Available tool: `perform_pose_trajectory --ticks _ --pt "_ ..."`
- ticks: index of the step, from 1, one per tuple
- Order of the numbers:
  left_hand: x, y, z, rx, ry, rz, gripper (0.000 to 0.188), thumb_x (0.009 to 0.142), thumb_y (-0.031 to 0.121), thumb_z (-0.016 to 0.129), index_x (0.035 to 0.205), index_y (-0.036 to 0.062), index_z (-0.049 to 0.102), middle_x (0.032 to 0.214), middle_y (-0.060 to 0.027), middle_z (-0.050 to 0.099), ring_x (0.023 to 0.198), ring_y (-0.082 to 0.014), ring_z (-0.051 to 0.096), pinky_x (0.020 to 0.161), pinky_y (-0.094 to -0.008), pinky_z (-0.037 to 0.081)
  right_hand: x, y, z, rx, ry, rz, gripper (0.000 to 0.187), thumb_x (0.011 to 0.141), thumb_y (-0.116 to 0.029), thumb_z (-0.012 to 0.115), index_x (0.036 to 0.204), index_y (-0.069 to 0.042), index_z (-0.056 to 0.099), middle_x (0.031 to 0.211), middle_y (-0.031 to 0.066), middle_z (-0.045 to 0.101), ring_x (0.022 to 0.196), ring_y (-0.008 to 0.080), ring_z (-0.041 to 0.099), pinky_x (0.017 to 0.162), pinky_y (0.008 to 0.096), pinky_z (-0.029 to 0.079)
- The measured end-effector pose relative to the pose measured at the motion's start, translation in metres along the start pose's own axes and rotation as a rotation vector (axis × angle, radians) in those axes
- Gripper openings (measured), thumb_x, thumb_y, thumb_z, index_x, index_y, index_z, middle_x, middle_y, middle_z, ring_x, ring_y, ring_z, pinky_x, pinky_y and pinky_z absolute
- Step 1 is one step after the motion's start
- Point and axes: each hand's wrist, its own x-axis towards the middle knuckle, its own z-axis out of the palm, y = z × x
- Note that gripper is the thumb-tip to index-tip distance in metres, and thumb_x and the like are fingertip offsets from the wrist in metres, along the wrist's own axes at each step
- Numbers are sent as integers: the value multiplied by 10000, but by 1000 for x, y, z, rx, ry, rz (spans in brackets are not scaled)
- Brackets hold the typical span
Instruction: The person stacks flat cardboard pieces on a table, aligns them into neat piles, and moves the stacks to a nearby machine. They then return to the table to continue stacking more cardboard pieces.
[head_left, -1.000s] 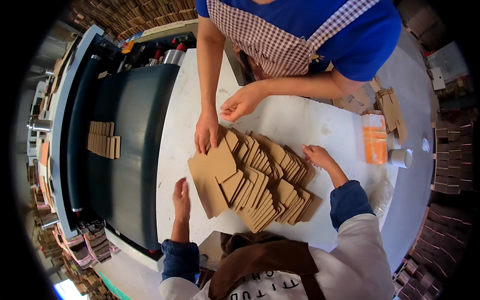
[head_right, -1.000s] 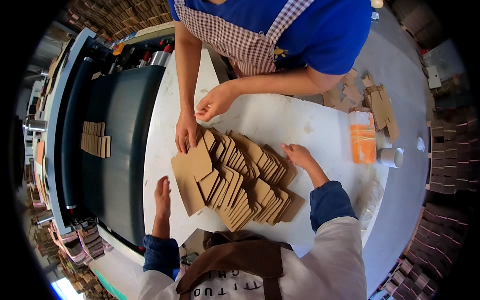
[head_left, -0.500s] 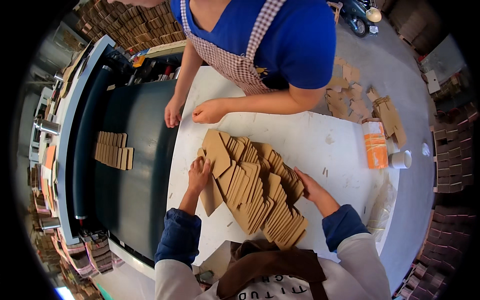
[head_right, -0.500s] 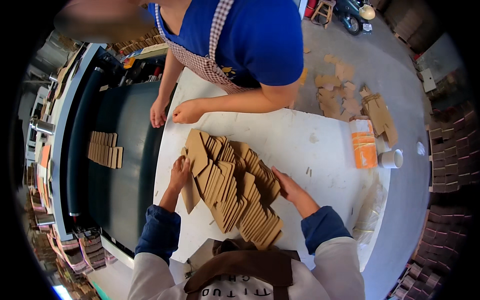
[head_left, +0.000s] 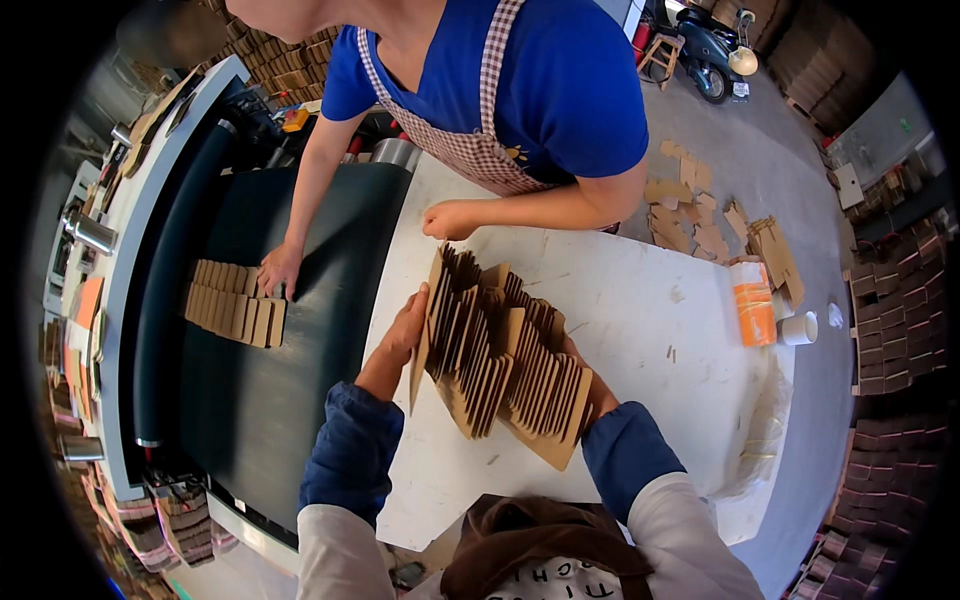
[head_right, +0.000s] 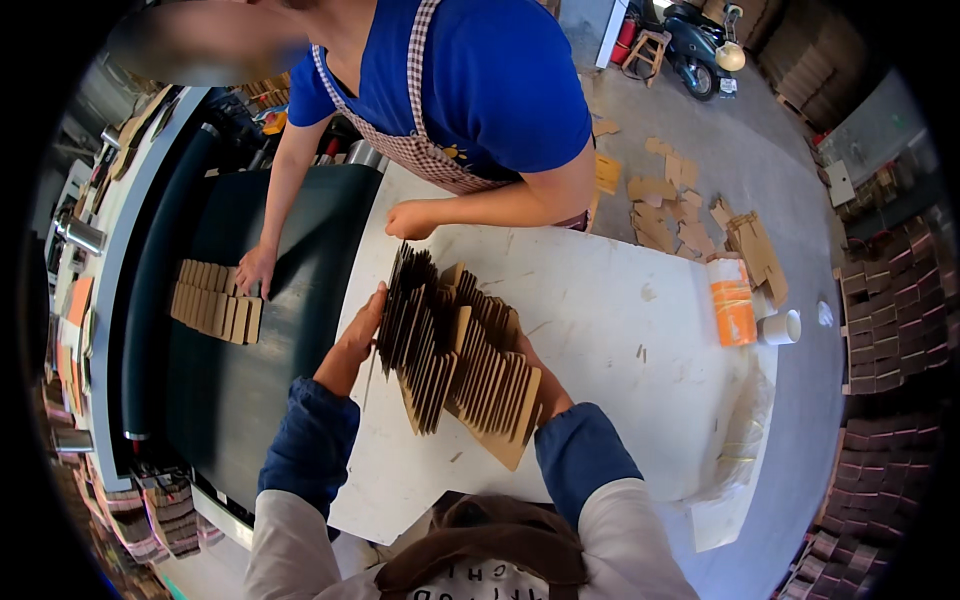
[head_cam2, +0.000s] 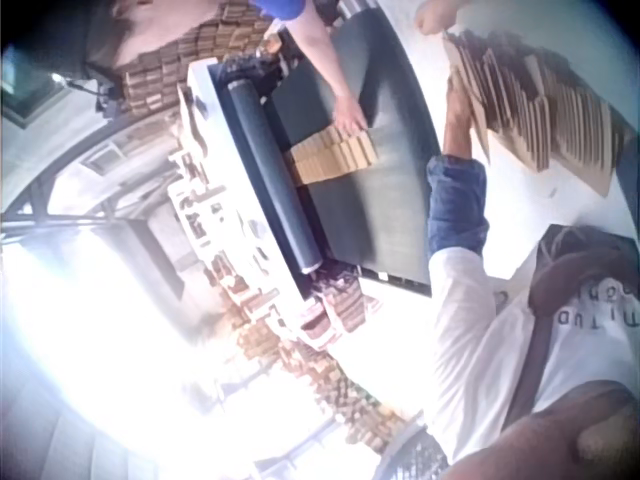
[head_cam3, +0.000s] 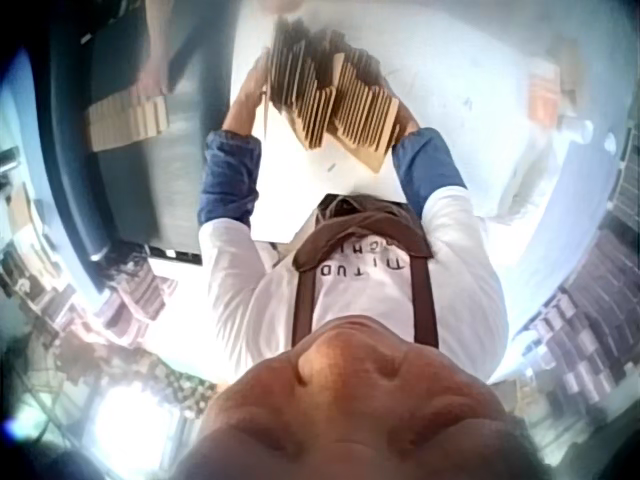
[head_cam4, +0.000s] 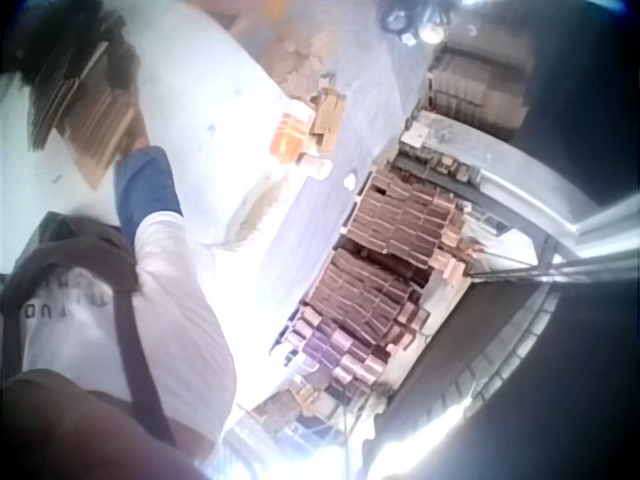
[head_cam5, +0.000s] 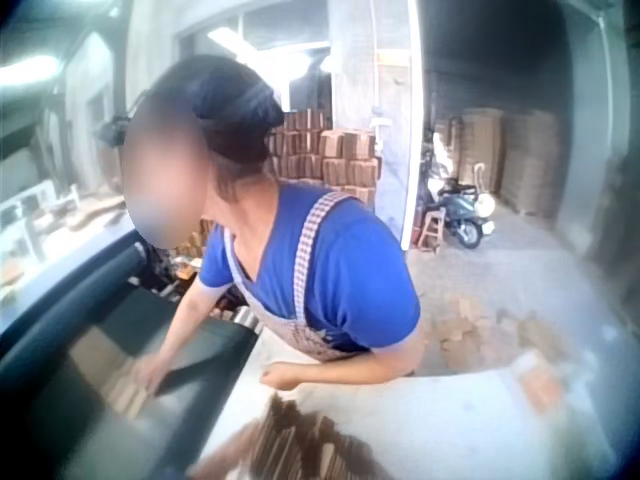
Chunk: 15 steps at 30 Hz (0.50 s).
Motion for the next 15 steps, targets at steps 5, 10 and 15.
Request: perform_pose_trajectory --ticks 5,10,15 --pt "20 -51 2 -135 -29 161 651 1013 535 309 1346 -7 445 1191 -144 591 1047 -198 576 926 -312 472 1 16 3 -24 -23 -102 479 1038 -357 411 1414 -59 424 1336 53 537 1156 188 548 976 324 449" --pt "-21 -87 44 -376 -66 281 594 1027 475 299 1392 17 394 1276 -139 519 1159 -214 498 999 -325 406 -92 -14 60 -101 223 -136 514 1049 -392 350 1420 -42 408 1325 100 547 1183 201 538 1016 351 424" --pt "-59 -125 109 -815 -325 209 509 992 301 482 1406 24 376 1300 -91 506 1179 -237 509 986 -339 430 -164 -39 -3 -658 -9 -478 712 1001 -520 359 1516 -52 206 1518 112 321 1370 236 352 1111 396 318"
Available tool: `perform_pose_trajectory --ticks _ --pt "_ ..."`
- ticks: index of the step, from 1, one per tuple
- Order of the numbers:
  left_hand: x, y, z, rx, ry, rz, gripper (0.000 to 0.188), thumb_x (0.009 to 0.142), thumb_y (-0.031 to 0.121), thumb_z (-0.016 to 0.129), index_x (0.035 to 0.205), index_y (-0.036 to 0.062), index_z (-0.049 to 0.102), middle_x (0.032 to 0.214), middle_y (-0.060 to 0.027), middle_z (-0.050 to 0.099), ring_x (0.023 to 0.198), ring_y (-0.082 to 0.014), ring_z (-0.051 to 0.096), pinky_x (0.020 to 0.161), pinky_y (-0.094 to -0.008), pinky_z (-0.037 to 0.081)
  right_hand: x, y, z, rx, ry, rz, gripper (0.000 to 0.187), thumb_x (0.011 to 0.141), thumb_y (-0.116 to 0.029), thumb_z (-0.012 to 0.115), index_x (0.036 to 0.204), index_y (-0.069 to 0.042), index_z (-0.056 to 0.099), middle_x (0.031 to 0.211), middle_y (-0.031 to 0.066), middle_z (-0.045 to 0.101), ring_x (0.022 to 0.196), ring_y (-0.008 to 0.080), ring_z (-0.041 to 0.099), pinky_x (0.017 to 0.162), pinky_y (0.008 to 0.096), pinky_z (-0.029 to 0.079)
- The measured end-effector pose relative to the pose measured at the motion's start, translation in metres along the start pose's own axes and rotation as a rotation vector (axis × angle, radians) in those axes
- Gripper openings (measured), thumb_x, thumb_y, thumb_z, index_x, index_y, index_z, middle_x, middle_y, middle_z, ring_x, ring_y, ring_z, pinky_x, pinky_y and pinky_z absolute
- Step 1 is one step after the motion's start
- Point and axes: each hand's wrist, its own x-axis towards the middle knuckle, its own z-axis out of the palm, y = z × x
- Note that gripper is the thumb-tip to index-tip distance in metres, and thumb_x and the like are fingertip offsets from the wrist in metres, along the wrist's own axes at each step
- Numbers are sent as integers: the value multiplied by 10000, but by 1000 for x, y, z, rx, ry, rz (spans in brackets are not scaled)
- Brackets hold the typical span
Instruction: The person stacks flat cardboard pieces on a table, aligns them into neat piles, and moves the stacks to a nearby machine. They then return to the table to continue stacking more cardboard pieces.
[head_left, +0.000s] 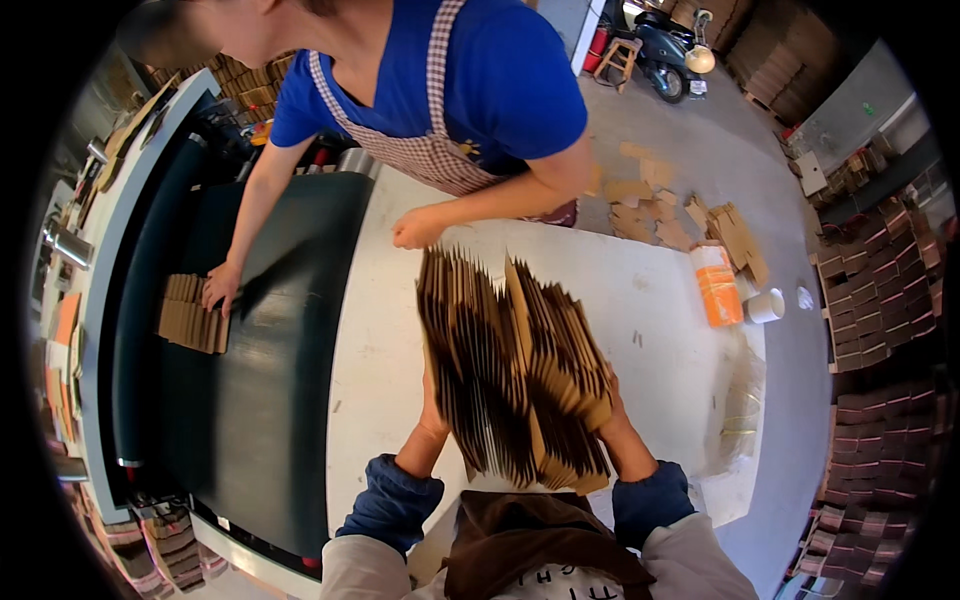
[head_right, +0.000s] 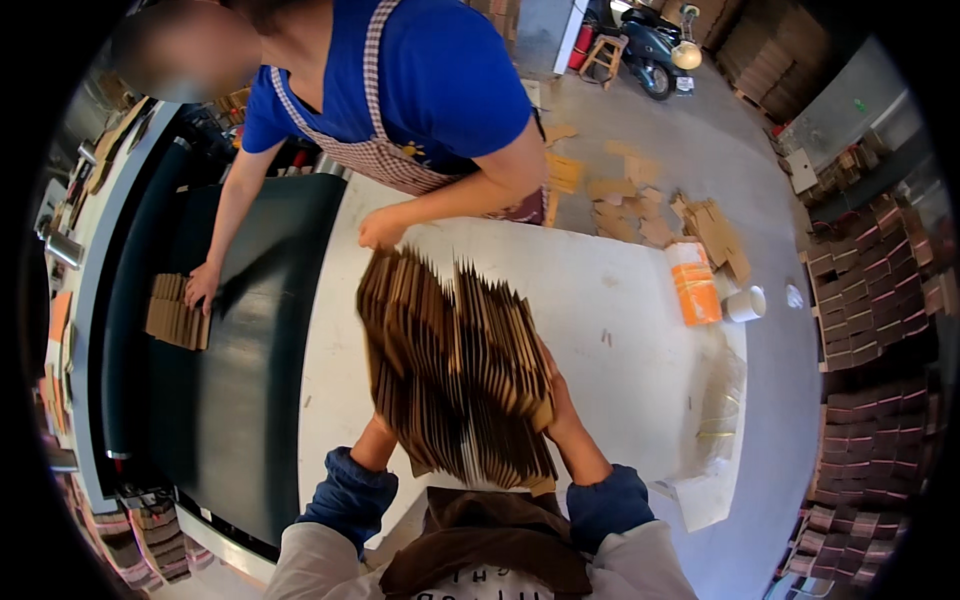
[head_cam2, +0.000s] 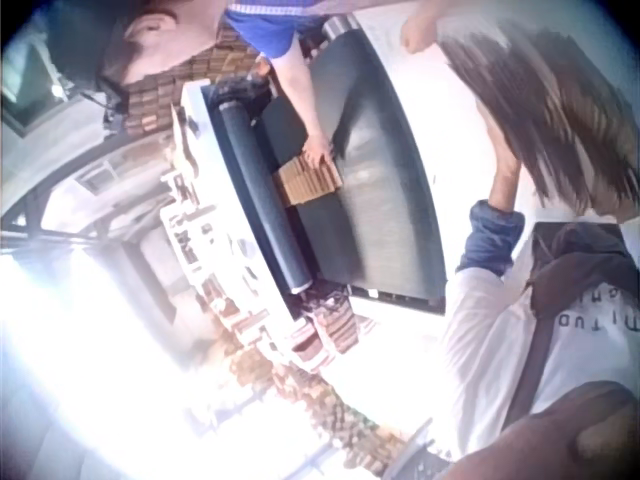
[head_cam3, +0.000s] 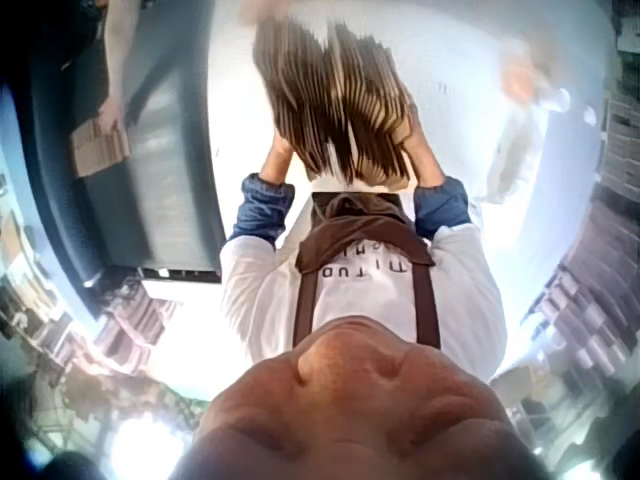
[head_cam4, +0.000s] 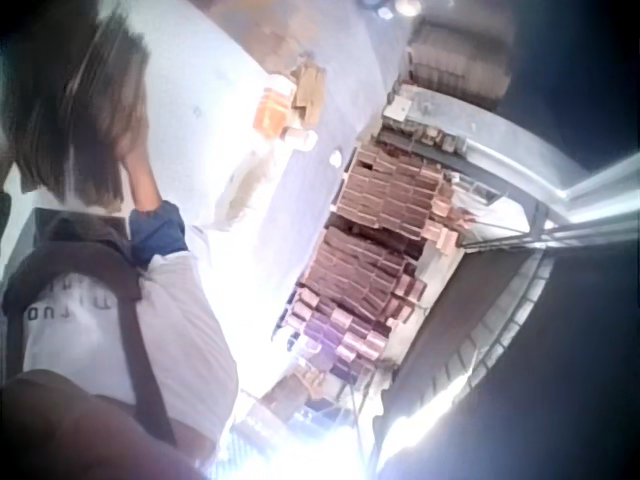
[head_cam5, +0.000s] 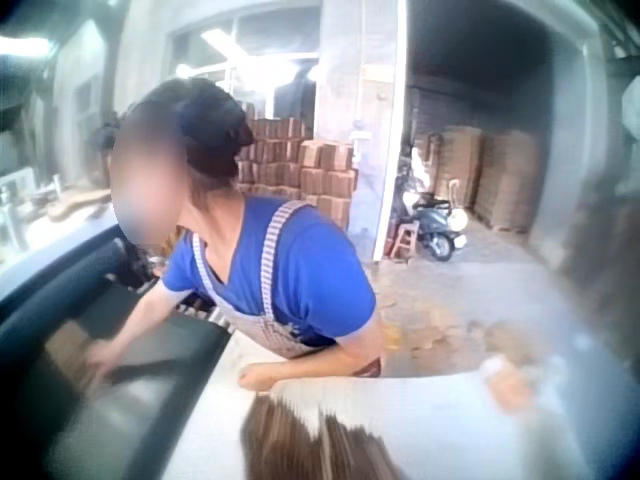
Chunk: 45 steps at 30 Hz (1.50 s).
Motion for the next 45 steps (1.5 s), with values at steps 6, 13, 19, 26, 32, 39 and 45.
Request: perform_pose_trajectory --ticks 6,13,19,26,32,39,45 --pt "-37 -90 24 978 -234 291 821 915 580 497 1467 26 246 1439 -148 358 1329 -293 363 1059 -424 363 -89 12 -76 179 82 42 798 986 -570 350 1523 -11 163 1556 121 261 1410 230 290 1139 368 249" --pt "-63 -106 82 960 -385 212 882 940 583 462 1538 51 91 1589 -137 169 1463 -285 180 1124 -437 287 -133 25 -139 10 228 110 689 1009 -462 416 1475 27 281 1486 143 373 1385 243 322 1133 351 241" --pt "-66 -84 114 1003 -293 140 851 967 547 444 1542 57 51 1596 -132 136 1471 -267 144 1169 -397 174 -134 10 -159 -88 140 94 619 1028 -351 441 1485 21 251 1504 125 346 1393 210 307 1142 342 228" --pt "-52 -67 143 898 -192 -59 802 972 229 543 1540 56 4 1601 -137 99 1467 -259 133 1164 -371 173 -120 1 -157 -130 79 83 611 1012 -223 502 1504 -1 217 1532 131 309 1417 220 287 1124 353 281" --pt "-38 -72 126 809 -115 -119 737 996 255 476 1532 16 31 1592 -143 135 1468 -250 112 1172 -362 124 -102 6 -158 -122 136 234 631 1015 -266 490 1510 -2 203 1538 131 300 1422 226 276 1138 358 256" --pt "-26 -87 141 637 -172 -277 712 987 263 499 1526 15 105 1519 -122 301 1404 -222 254 1148 -348 199 -104 14 -166 -131 147 243 657 1012 -324 490 1512 -4 208 1512 137 348 1398 210 309 1130 337 259" --pt "-10 -140 196 588 -263 -298 725 989 298 506 1521 0 113 1519 -132 301 1407 -227 255 1143 -345 219 -146 1 -216 -188 307 262 615 1020 -308 474 1502 -3 245 1465 125 419 1345 190 377 1101 312 293"
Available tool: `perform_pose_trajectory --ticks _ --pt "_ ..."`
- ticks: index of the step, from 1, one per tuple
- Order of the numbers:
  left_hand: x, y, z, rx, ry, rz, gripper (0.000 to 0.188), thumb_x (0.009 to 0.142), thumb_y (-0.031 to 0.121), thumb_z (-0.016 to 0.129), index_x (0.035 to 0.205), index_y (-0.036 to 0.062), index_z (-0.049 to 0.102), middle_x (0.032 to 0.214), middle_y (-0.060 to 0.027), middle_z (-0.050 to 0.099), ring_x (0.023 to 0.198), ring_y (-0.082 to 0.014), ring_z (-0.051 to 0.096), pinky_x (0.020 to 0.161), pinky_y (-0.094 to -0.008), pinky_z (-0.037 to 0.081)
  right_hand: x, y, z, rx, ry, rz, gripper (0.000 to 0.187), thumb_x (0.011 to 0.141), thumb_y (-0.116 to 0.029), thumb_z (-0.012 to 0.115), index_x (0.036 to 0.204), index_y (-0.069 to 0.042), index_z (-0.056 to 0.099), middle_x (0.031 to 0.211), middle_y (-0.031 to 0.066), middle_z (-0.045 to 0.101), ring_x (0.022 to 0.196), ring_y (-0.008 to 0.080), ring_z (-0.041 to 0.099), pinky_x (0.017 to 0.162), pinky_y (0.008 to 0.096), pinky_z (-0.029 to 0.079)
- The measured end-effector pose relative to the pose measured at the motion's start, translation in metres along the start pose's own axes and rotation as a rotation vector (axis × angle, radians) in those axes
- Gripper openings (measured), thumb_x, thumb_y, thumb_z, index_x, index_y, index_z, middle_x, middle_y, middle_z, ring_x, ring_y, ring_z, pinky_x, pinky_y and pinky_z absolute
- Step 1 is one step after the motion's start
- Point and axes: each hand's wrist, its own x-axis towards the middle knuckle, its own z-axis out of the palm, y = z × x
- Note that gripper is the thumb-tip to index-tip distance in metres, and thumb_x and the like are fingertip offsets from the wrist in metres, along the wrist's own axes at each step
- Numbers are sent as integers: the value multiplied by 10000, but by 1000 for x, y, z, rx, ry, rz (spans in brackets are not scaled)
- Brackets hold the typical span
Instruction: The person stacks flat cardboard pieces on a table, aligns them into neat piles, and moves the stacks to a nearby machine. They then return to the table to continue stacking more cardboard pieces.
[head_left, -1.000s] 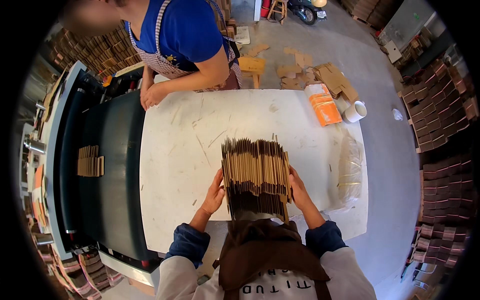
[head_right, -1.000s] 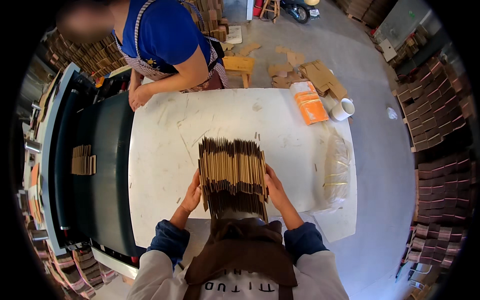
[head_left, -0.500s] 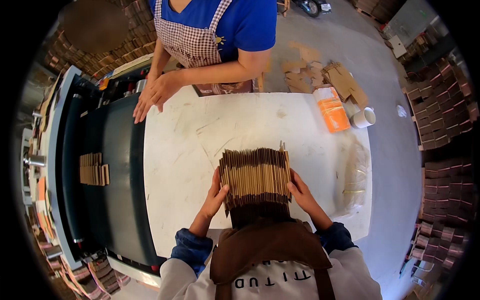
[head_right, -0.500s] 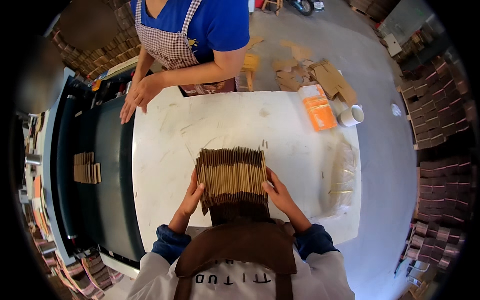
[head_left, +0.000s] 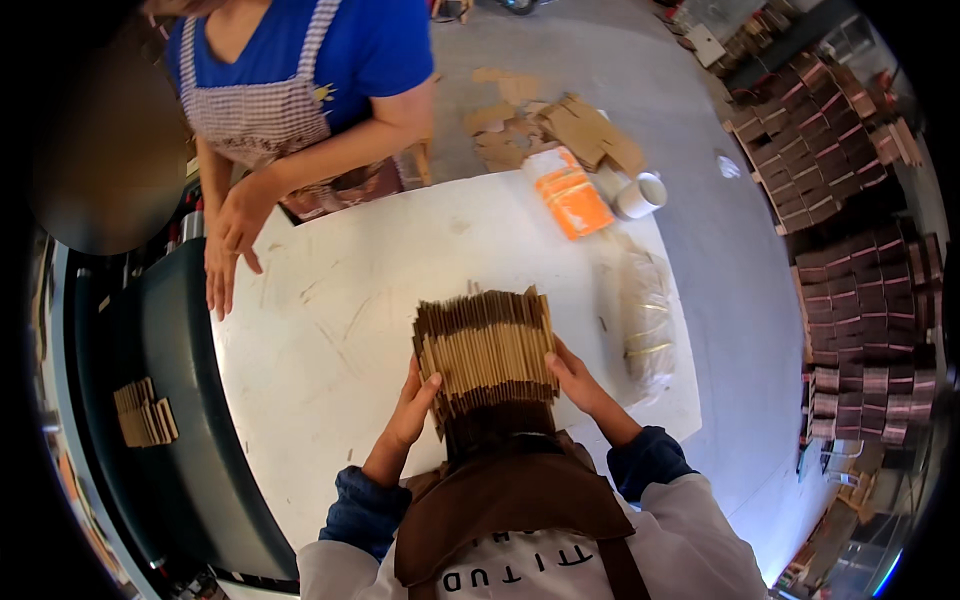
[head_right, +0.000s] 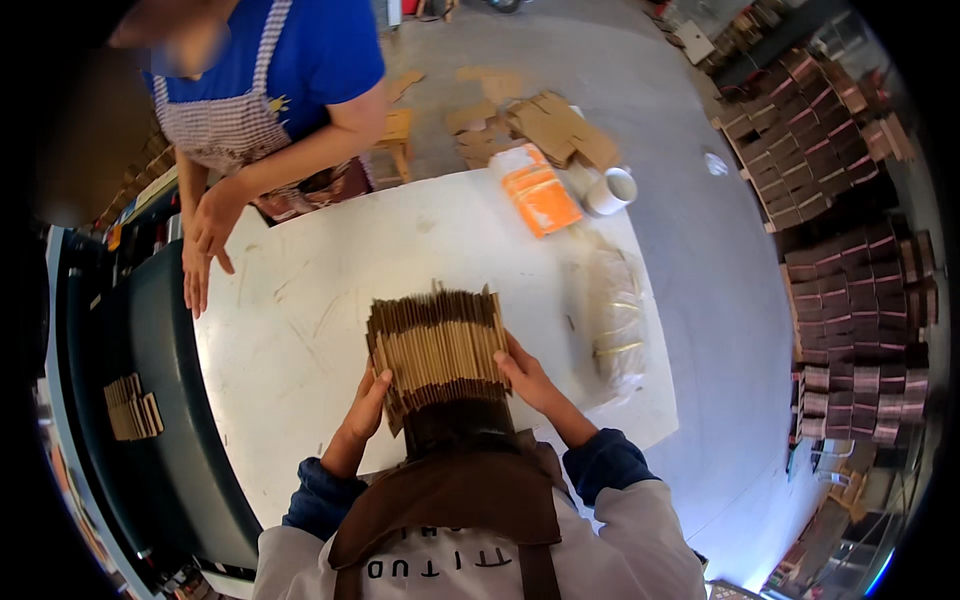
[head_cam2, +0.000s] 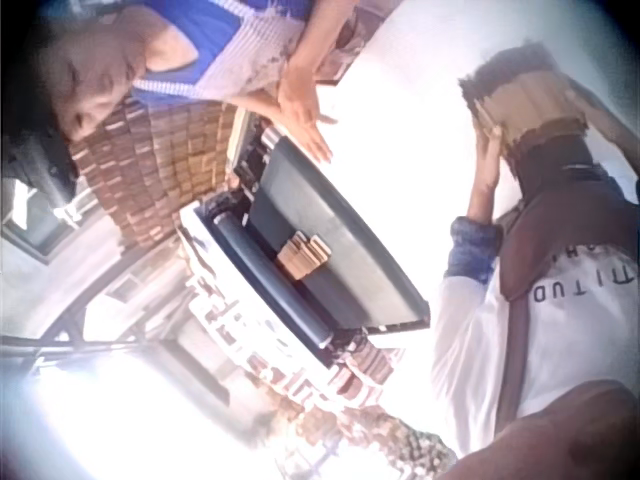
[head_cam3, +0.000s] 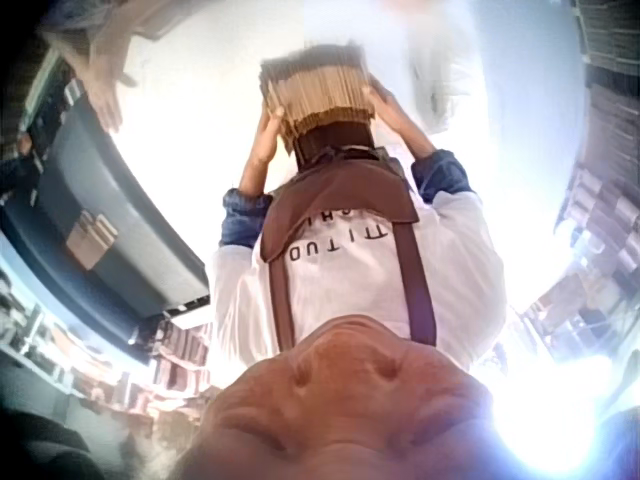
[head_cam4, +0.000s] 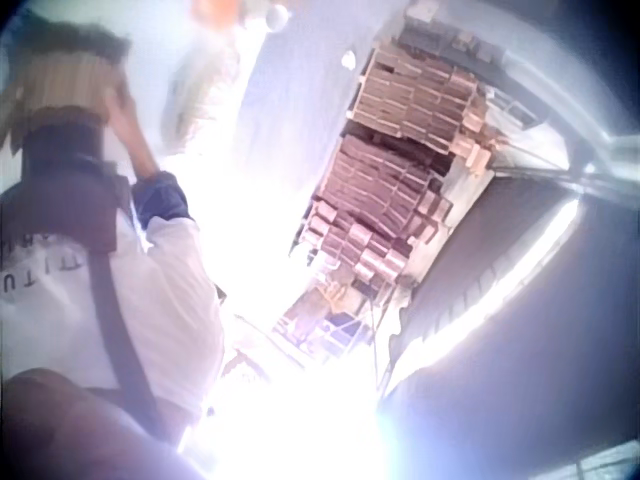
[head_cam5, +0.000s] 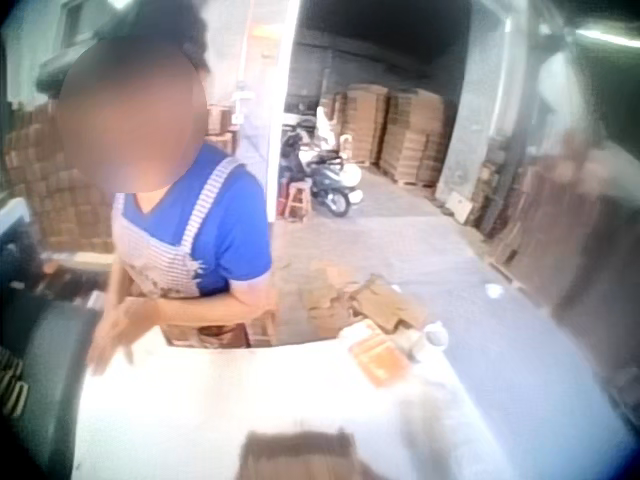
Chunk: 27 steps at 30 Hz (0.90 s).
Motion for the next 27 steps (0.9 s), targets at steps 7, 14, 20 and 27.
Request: perform_pose_trajectory --ticks 7,14,20,27 --pt "62 -28 100 36 -119 -21 815 976 388 540 1527 -3 85 1561 -142 224 1438 -239 203 1157 -346 187 -43 14 -106 69 195 -73 586 1025 -296 460 1492 3 269 1447 107 438 1341 172 373 1104 300 283" --pt "80 -5 140 222 -56 -7 784 961 313 599 1513 10 133 1433 -131 395 1288 -216 412 1077 -345 344 -47 17 -154 24 141 -69 580 1018 -323 471 1470 8 322 1419 121 470 1301 187 431 1086 312 315" --pt "77 2 164 325 100 108 807 870 161 698 1462 -38 188 1316 -144 492 1164 -201 523 983 -323 441 -41 10 -165 127 113 -50 600 963 -345 581 1408 16 402 1261 135 591 1143 207 572 971 320 441" --pt "80 6 156 395 151 84 808 831 166 722 1429 -71 233 1274 -167 524 1125 -219 558 943 -331 476 -39 -3 -161 46 157 -95 570 927 -299 643 1350 28 443 1235 173 606 1117 260 616 931 347 482"
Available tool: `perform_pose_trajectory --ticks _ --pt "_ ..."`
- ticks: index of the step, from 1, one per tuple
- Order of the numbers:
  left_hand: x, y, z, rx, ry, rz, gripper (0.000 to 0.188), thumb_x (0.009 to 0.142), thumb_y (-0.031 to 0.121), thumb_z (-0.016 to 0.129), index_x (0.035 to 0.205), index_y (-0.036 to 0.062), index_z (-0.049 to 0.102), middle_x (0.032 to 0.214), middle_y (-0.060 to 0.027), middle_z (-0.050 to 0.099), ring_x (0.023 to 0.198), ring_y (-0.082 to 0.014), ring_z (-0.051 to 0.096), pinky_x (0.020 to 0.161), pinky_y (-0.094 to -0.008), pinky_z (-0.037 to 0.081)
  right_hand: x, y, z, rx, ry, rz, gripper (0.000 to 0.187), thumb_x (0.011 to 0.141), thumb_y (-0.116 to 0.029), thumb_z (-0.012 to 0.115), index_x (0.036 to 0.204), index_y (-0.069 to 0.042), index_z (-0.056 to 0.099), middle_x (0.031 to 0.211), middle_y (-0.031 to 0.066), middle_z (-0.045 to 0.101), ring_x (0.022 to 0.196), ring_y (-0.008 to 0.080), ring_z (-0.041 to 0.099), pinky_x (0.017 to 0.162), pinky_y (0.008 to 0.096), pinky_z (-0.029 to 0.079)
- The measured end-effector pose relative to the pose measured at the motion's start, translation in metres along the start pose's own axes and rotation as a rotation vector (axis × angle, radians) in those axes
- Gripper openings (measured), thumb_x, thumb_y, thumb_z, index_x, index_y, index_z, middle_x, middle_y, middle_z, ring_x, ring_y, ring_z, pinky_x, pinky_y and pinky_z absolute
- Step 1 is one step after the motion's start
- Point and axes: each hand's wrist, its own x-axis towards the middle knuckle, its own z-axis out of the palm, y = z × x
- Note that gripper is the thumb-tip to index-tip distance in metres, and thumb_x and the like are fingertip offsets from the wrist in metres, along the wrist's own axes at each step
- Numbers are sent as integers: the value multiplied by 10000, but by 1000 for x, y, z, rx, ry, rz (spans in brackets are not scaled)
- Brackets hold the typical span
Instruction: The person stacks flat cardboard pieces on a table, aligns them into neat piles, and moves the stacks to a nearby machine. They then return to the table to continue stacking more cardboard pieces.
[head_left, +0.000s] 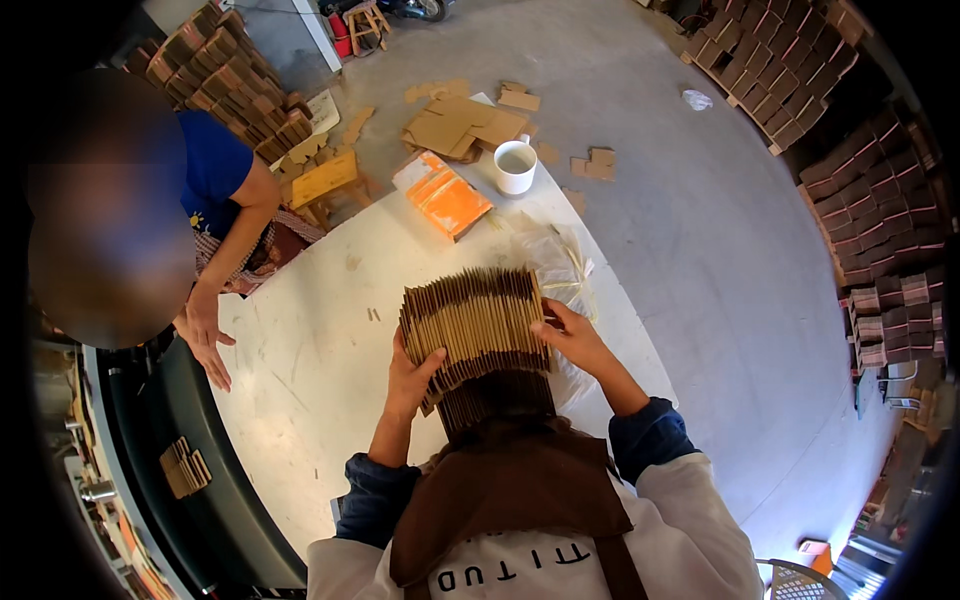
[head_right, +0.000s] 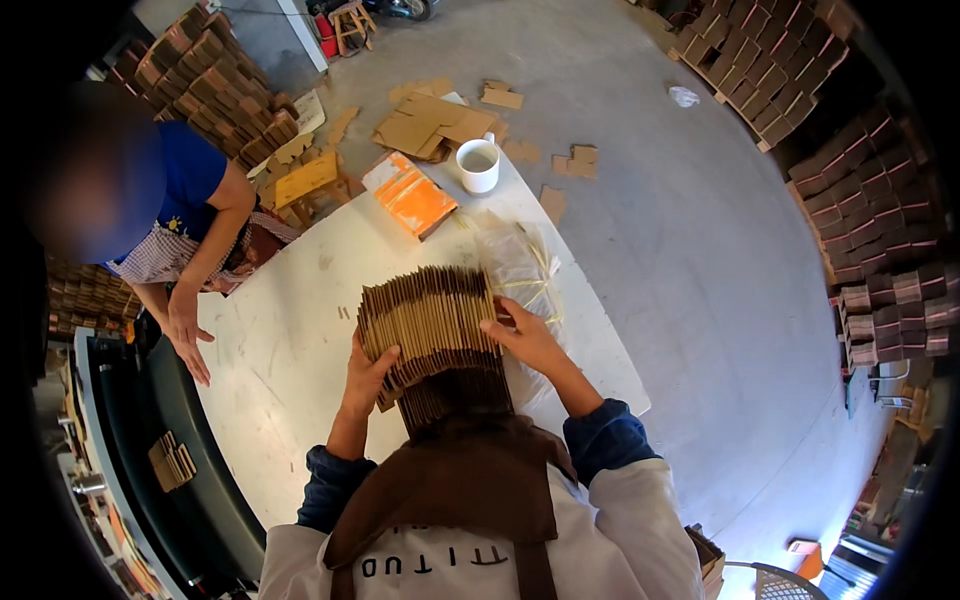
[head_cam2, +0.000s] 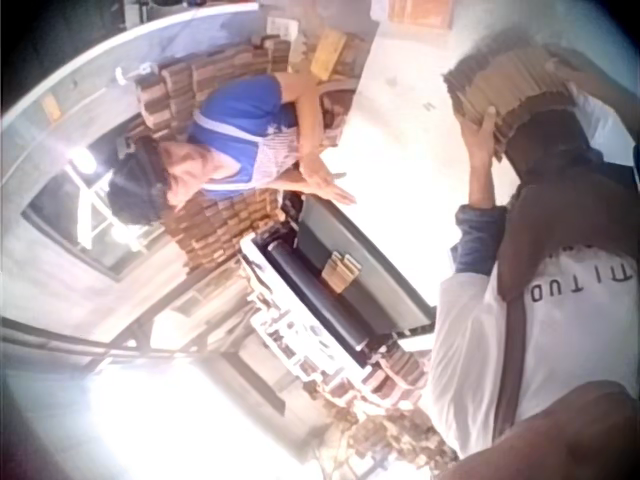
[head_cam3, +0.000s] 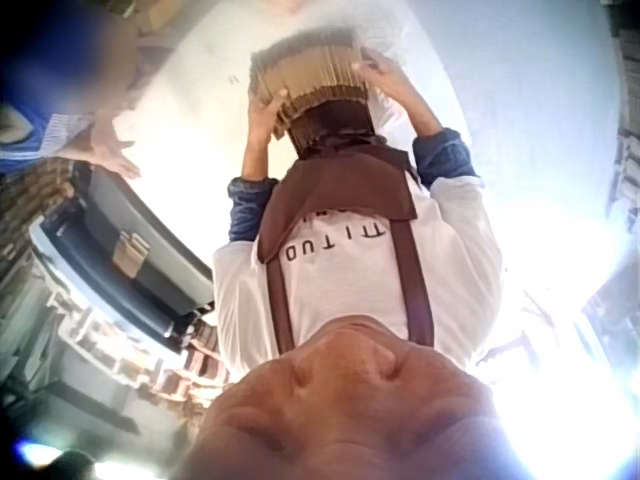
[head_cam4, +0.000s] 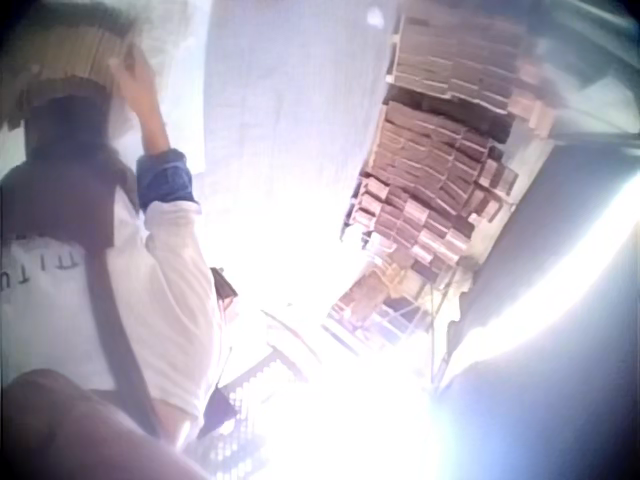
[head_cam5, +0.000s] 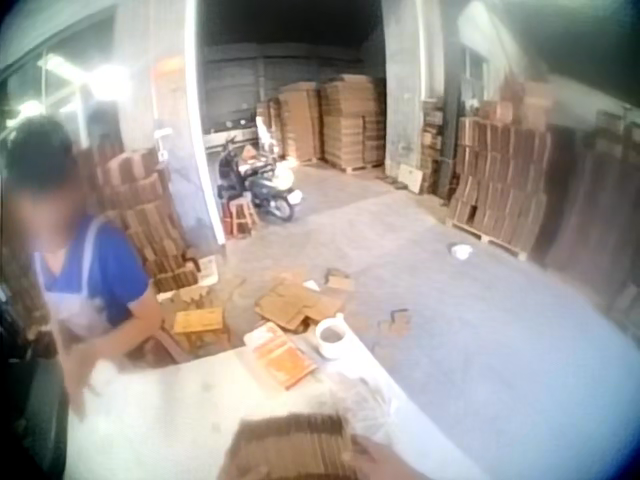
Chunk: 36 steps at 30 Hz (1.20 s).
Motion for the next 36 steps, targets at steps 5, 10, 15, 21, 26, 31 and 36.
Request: perform_pose_trajectory --ticks 5,10,15,21,26,31,36 --pt "-3 -1 -3 -23 -5 7 800 820 190 719 1415 -75 253 1260 -169 537 1127 -224 561 941 -338 482 -1 -2 0 -47 7 13 582 914 -291 660 1345 34 442 1231 183 609 1121 269 617 931 348 483" --pt "-3 -2 -13 -4 -19 2 801 811 196 720 1413 -66 261 1255 -175 540 1123 -228 564 945 -342 481 -1 -4 7 -72 12 34 582 899 -284 677 1324 43 451 1220 194 614 1109 276 627 923 350 489" --pt "-2 -1 -10 -46 -30 17 799 809 191 722 1411 -65 264 1251 -176 540 1117 -230 568 943 -349 484 -1 -8 11 -84 31 38 578 881 -280 695 1301 43 463 1172 196 639 1065 283 651 892 354 506" --pt "-2 1 -13 -80 -42 4 798 807 180 723 1411 -65 262 1251 -171 538 1118 -227 566 947 -350 481 -2 -17 18 -218 110 -11 592 843 -219 698 1316 8 424 1126 199 656 1020 314 668 846 380 529" --pt "-3 -1 -13 -55 -28 10 795 808 173 720 1412 -66 261 1247 -169 543 1108 -228 572 942 -346 483 -4 -21 28 -456 299 -82 554 783 -159 693 1240 -71 393 1280 209 563 921 374 670 779 431 546" --pt "-2 -7 -15 -53 -20 32 782 810 165 718 1410 -62 269 1241 -167 552 1104 -224 573 947 -341 478 -7 -22 37 -665 401 -164 425 766 -114 659 1146 -120 466 1409 206 457 821 411 659 708 466 545" --pt "-1 -7 -16 -51 -23 40 778 810 166 721 1406 -63 275 1238 -169 555 1105 -227 572 952 -344 473 -9 -24 37 -783 355 -235 220 795 -98 617 1006 -121 557 1388 198 475 812 397 657 684 467 543"
